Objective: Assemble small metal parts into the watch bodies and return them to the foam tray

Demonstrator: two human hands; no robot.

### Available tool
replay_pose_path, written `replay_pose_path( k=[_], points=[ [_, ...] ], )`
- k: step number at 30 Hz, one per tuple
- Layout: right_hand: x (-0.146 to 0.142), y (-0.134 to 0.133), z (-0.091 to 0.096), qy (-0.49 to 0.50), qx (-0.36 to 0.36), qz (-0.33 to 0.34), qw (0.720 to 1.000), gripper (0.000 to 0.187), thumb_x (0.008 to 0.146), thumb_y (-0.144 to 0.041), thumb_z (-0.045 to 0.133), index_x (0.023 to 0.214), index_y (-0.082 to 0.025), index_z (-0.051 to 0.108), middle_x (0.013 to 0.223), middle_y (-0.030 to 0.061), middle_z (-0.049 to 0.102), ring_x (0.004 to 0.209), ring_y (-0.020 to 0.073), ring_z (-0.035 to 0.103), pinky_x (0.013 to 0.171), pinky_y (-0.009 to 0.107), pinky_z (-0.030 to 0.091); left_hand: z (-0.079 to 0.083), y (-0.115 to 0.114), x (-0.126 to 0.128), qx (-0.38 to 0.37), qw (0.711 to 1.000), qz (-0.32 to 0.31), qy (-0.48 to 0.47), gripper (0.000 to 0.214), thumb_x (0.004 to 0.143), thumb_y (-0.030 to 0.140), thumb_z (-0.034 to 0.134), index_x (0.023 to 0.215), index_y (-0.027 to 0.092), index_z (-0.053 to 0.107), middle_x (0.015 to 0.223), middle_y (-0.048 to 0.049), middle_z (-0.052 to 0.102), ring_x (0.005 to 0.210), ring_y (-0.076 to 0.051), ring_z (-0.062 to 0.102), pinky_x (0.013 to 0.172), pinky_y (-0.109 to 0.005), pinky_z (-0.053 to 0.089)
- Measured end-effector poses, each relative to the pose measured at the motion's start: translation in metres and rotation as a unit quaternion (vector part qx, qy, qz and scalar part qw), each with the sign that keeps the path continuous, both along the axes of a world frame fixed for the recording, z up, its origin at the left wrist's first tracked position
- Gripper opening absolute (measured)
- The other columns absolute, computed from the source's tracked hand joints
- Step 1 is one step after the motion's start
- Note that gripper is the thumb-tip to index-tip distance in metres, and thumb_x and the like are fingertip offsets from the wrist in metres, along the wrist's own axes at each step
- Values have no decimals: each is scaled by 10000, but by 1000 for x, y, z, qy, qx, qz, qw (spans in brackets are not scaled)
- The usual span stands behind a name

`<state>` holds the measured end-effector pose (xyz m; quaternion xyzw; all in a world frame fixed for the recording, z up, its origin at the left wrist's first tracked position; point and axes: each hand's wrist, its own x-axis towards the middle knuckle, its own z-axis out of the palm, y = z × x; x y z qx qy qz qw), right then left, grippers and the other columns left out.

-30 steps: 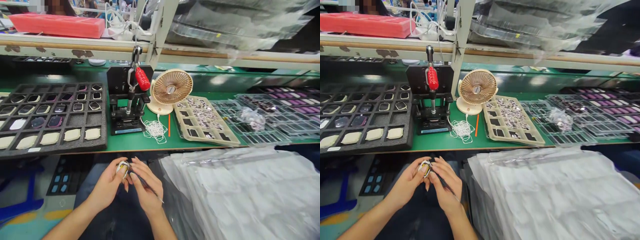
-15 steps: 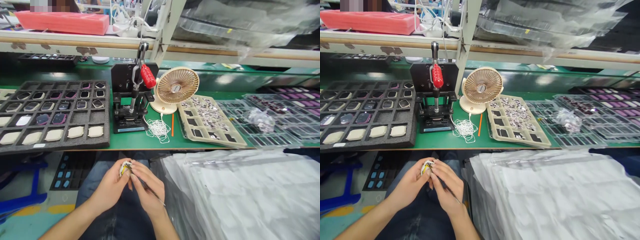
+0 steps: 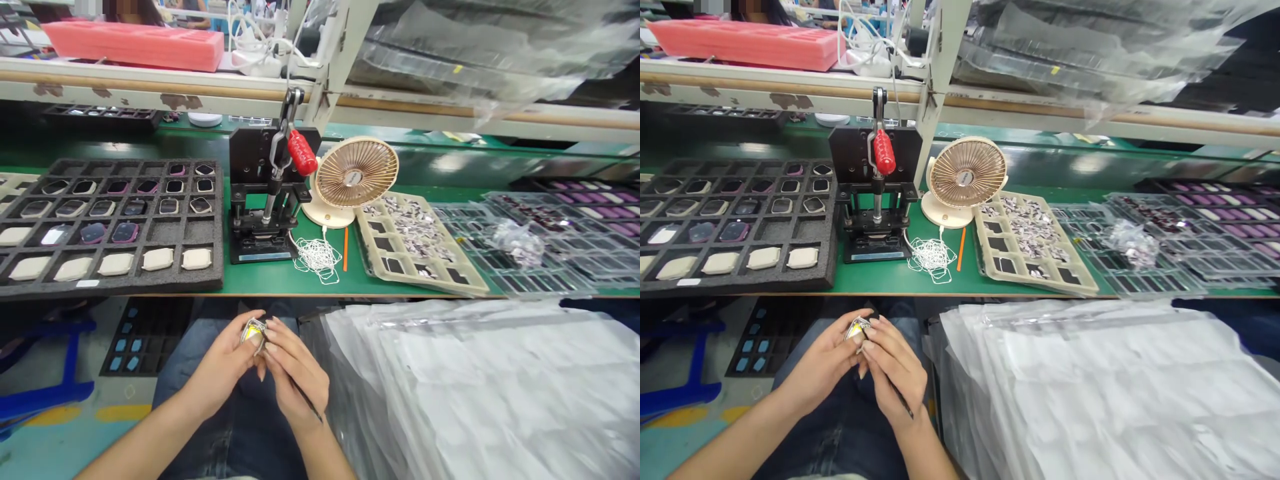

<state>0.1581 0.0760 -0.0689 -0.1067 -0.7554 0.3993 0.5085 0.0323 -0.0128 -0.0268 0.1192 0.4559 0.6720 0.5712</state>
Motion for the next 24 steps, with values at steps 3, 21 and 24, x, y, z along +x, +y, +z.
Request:
replay_pose_path(
  k=[3,21,24],
  points=[
    [-1,-8,-6,10,-41,-10,999,497,900,34,694,1264,-296,768,1245,56,790,1215,322,740,1062,606,621,5,-1,-4,12,997,23,-74,443,899,301,821,1314,215,694,1005,-60,673,786,-146,598,686,-285,474],
    [-20,139,64,-149,-146,-354,912,287,887,-441,737,975,-190,847,1020,109,831,971,284,759,979,442,584,-17,-12,-13,-20,976,47,-210,506,960,208,727,1450,117,638,1261,-263,726,907,-209,688,726,-298,534],
    [-10,130,68,-157,-150,-353,910,323,887,-467,721,971,-179,840,1001,115,831,913,268,757,923,409,602,-23,-14,-16,-31,979,25,-201,529,916,177,770,1430,120,659,1335,-262,711,1041,-268,731,839,-334,582]
  ],
)
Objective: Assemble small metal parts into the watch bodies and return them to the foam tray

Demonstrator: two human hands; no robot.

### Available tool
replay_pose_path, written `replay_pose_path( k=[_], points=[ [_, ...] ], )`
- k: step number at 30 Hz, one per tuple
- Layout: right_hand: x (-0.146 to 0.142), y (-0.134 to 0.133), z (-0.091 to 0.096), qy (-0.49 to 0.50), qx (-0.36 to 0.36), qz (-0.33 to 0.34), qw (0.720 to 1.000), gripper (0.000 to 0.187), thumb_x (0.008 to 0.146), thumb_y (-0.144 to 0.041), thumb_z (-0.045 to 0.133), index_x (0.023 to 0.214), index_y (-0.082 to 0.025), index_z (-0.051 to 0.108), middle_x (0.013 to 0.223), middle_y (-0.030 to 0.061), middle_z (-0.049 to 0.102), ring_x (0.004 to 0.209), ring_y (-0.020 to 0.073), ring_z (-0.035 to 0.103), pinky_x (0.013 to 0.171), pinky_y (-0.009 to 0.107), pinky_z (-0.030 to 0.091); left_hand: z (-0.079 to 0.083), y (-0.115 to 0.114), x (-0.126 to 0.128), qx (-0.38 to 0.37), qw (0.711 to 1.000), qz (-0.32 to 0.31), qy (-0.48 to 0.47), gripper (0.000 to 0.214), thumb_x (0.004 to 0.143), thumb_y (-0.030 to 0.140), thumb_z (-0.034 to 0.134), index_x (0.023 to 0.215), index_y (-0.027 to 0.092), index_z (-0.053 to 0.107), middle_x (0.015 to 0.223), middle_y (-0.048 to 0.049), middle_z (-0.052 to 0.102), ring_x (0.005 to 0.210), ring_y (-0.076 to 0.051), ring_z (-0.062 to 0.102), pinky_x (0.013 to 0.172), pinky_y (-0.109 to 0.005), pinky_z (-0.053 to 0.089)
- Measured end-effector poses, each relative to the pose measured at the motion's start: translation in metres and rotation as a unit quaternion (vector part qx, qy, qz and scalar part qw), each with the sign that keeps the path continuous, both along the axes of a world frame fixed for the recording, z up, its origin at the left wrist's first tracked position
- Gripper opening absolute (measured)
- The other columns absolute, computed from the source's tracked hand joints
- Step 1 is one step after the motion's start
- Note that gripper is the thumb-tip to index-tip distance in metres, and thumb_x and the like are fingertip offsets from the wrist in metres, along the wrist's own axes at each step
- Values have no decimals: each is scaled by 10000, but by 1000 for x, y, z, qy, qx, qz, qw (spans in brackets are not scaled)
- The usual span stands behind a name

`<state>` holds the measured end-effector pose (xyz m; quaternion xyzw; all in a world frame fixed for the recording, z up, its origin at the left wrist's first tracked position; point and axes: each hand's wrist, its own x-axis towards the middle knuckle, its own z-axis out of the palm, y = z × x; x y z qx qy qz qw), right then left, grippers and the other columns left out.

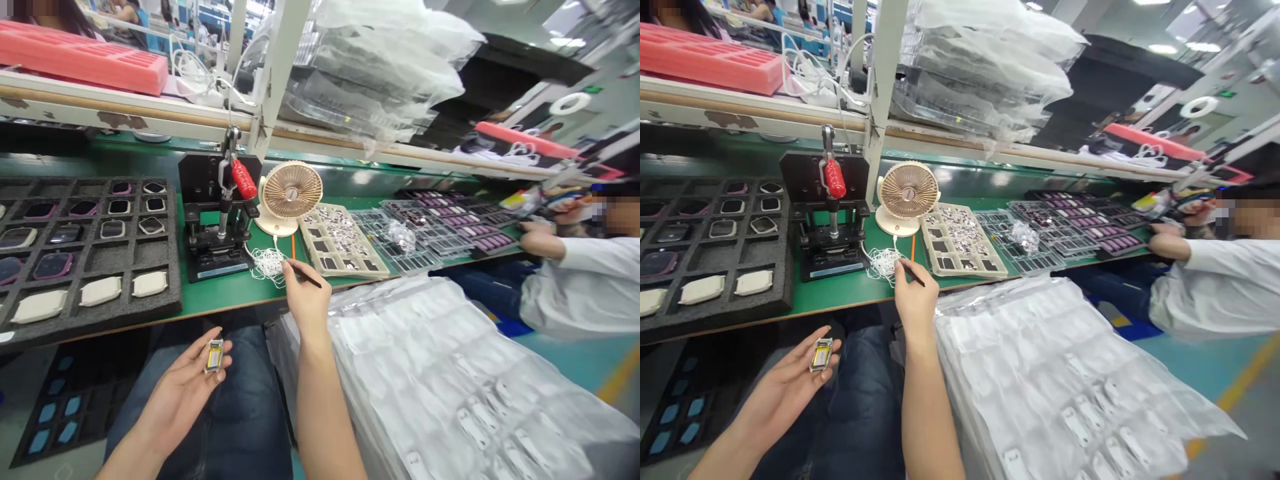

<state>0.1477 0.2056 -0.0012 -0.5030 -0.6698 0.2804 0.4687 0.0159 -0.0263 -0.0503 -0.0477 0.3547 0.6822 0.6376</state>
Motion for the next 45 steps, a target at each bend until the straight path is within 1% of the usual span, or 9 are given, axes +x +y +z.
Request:
replay_pose_path(
  k=[5,9,16,21,25,29,33,40,45],
  points=[
    [7,-10,18,-16,-1,4,1000,309,876,-482,731,894,-190,833,902,85,832,787,236,748,817,357,616,4,6,4,-16,999,-27,10,566,851,165,831,1400,167,691,1299,-214,744,1106,-327,760,922,-386,626],
    [22,-37,38,2,-2,5,1000,342,962,-496,667,977,-190,820,945,68,826,844,221,757,797,314,613,3,9,10,-27,998,-45,24,515,814,187,869,1312,166,740,1240,-199,765,957,-302,790,724,-333,649],
    [99,-108,96,-101,1,38,994,459,1102,-479,451,874,-209,744,843,50,784,812,212,736,768,306,578,-14,13,12,-16,997,-80,1,419,797,171,885,1202,132,786,1235,-206,766,995,-280,765,799,-331,653],
    [132,-20,110,-438,-47,-27,897,266,1093,-338,510,1056,-203,736,976,51,789,901,204,732,807,282,548,-12,11,14,-28,995,-94,25,452,840,175,841,1282,171,745,1240,-183,772,951,-274,784,722,-327,653],
    [124,84,97,-506,-104,-37,856,215,1039,-338,658,1132,-154,721,1140,95,745,1047,228,716,935,394,589,-17,0,14,-47,995,-82,30,498,775,261,908,1243,189,750,1206,-178,796,922,-325,801,635,-346,647],
    [116,133,80,-541,-135,-44,829,338,1026,-375,688,1290,-165,662,1306,107,675,1114,241,694,961,454,606,-31,-14,7,-53,997,-55,32,508,713,283,955,1183,196,783,1267,-177,785,1040,-371,789,681,-350,658],
    [116,141,64,-535,-127,-43,834,369,1017,-370,701,1312,-153,651,1322,120,666,1131,253,689,965,459,605,-27,-16,4,-56,997,-33,32,481,724,244,954,1170,178,787,1301,-177,771,1129,-373,766,789,-345,674],
    [115,134,69,-452,-50,1,891,254,1048,-327,648,1215,-141,695,1242,103,697,1112,235,694,975,451,584,14,13,13,-28,1000,7,12,465,862,160,842,1308,158,710,1296,-192,761,1164,-359,754,932,-422,662],
    [90,49,69,-349,41,121,928,224,1025,-175,587,1085,-125,797,1064,143,763,1063,241,699,937,359,513,22,30,21,-14,998,57,-2,303,905,151,796,1205,130,757,1210,-147,777,1146,-302,752,1050,-482,616]
  ],
)
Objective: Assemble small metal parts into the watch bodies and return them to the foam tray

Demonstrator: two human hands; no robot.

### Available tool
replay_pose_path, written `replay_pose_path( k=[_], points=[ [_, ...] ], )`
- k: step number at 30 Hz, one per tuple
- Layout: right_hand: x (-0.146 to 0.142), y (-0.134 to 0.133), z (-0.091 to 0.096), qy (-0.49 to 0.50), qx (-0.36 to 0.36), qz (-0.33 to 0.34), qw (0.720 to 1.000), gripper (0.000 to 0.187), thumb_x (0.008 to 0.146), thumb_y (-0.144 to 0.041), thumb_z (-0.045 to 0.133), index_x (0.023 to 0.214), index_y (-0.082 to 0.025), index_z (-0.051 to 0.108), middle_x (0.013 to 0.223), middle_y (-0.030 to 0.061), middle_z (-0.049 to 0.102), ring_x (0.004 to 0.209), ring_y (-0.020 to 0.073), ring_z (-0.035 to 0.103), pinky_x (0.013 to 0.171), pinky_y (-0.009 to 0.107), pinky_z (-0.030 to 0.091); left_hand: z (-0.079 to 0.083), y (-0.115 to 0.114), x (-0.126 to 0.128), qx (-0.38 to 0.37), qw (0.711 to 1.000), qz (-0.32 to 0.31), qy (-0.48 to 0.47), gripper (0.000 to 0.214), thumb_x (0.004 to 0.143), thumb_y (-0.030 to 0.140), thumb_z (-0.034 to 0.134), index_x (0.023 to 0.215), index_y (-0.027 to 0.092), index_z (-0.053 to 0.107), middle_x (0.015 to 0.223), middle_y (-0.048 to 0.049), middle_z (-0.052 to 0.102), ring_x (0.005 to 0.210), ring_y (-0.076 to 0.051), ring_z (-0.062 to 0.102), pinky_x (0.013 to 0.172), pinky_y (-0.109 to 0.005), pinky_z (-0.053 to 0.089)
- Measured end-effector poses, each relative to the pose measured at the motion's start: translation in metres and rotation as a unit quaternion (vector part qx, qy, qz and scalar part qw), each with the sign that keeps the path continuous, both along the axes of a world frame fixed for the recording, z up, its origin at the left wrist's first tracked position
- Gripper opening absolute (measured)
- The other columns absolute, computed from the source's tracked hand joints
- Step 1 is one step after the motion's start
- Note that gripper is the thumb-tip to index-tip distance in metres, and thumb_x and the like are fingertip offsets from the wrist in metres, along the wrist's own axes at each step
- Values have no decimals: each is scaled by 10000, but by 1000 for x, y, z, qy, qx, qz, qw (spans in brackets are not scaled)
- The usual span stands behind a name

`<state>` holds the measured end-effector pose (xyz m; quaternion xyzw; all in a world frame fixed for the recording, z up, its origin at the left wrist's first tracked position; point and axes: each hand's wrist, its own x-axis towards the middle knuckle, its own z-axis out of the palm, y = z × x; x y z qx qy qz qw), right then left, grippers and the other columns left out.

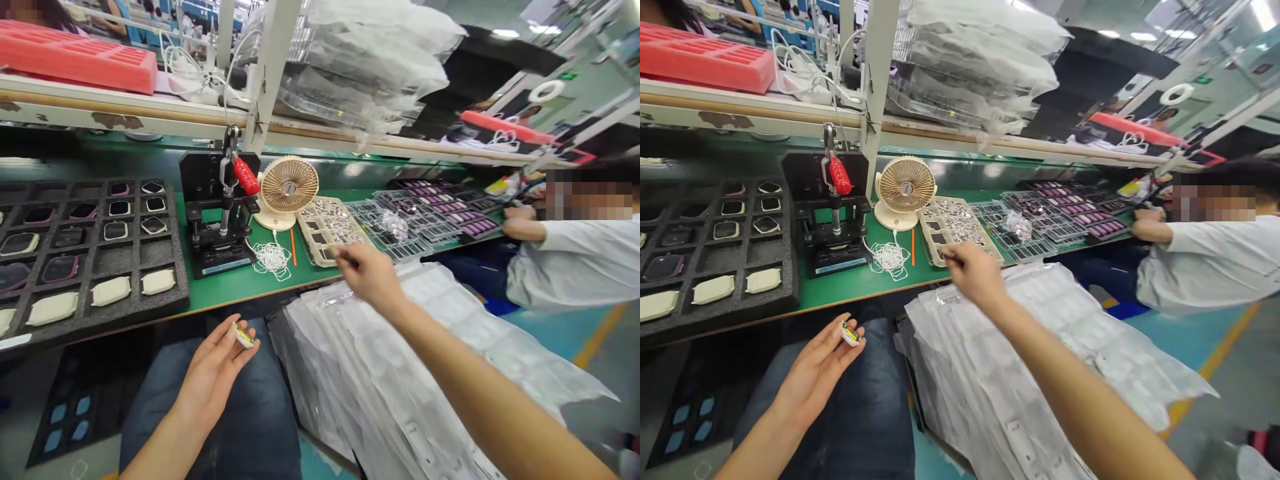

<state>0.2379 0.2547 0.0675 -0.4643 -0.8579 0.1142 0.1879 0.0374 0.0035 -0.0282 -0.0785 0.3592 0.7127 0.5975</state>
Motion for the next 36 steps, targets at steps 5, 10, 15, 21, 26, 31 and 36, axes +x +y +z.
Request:
replay_pose_path(
  k=[5,10,15,21,26,31,36],
  points=[
    [-36,-123,-32,115,-125,226,959,195,1039,-252,624,1064,-225,815,727,-3,657,652,123,606,627,235,475,-1,5,11,22,999,33,30,261,885,193,830,1135,144,773,1179,-118,767,1125,-274,737,1067,-501,600],
    [-46,-145,-54,179,-145,260,938,212,1059,-267,605,1118,-203,798,719,-1,591,634,125,563,612,242,437,1,3,16,30,994,56,85,285,854,246,871,1114,186,770,1217,-106,746,1181,-258,704,1052,-441,597],
    [-42,-138,-58,180,-130,269,937,189,1051,-260,624,1124,-208,790,741,4,607,639,124,563,610,242,425,4,1,21,32,993,58,101,287,842,234,881,1103,208,766,1218,-94,739,1200,-242,692,1048,-409,592],
    [-40,-141,-54,180,-104,270,940,146,1040,-267,651,1074,-199,776,759,2,623,625,108,550,592,228,410,5,1,25,41,991,58,110,307,835,251,887,1114,211,765,1220,-96,739,1219,-248,688,1045,-400,584],
    [-38,-140,-51,167,-70,290,940,130,1039,-261,649,1083,-197,754,802,9,639,630,105,568,572,222,402,5,-3,27,57,987,69,132,348,809,254,906,1127,221,768,1243,-108,753,1234,-263,695,1051,-401,576],
    [-37,-137,-46,140,-18,322,936,106,1039,-232,633,1060,-187,726,808,15,668,632,110,588,548,235,371,2,-5,29,58,981,76,167,389,770,270,934,1124,224,779,1249,-115,769,1234,-266,710,1051,-360,568],
    [-40,-133,-40,106,-63,309,943,231,1023,-287,660,1229,-183,658,983,59,754,722,138,677,588,250,438,0,-6,28,64,981,75,169,400,758,290,942,1126,224,798,1236,-127,787,1181,-256,740,1007,-320,596]
  ],
)
